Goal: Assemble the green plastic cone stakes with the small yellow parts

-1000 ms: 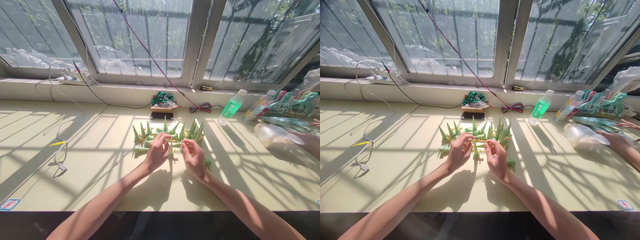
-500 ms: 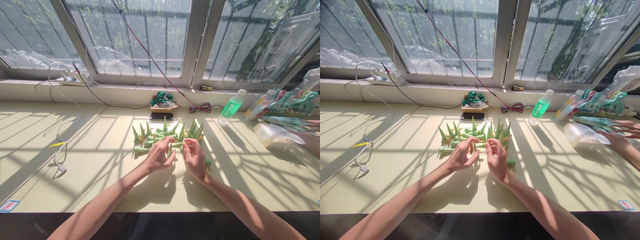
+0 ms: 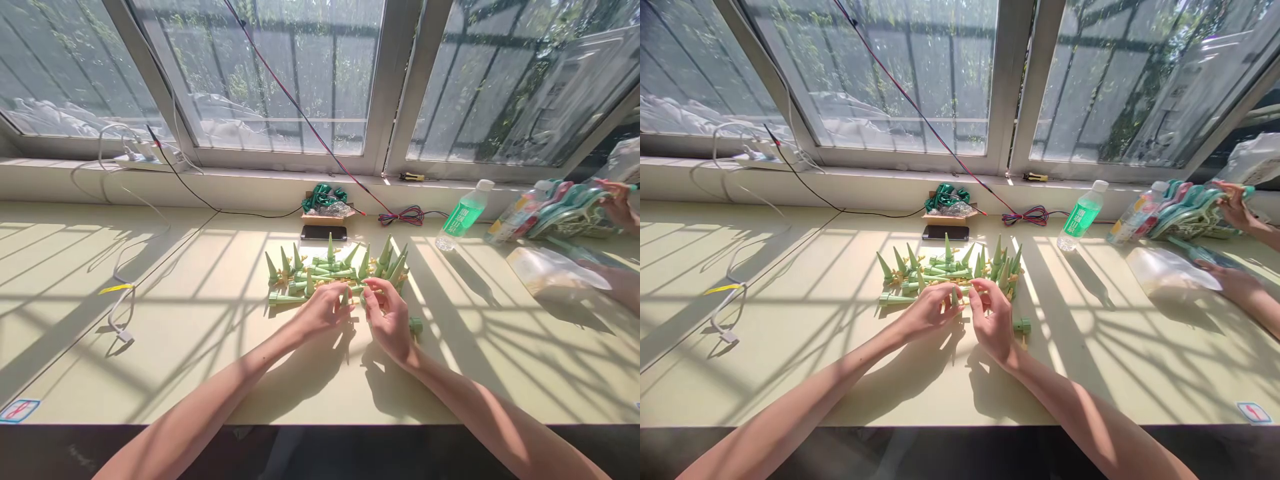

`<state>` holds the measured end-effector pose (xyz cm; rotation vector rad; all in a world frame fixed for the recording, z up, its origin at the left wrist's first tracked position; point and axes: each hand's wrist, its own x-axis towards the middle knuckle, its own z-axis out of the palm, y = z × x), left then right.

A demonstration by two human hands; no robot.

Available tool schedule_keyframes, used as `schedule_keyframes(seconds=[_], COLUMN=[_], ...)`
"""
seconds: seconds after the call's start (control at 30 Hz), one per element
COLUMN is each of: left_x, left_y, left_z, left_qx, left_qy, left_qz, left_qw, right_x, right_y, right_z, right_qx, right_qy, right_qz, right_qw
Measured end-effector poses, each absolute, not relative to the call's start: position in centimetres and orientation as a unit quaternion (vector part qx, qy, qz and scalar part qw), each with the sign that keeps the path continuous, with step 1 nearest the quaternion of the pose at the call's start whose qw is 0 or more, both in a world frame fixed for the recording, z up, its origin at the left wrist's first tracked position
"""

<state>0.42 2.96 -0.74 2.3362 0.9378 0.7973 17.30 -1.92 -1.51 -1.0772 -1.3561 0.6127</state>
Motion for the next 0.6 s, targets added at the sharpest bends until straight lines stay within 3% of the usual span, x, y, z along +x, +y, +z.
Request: schedule_keyframes(seconds=[0.37,0.6], left_x=[0.4,1.1], left_y=[3.2,2.4], left_z=[-1.1,-0.5], left_qx=[0.87,0.868], left_qy=[0.354,0.312], left_qz=[0.252,0.288], left_qw=[0.232,0.257], right_x=[17.3,17.3], right_y=[-1.8,-1.8], right_z=[-1.8,-1.8], right_qx=[-0.473,-0.462], right_qy=[-0.588,-0.593], right_qz=[0.267,0.281], right_qw=[0.6,0.597])
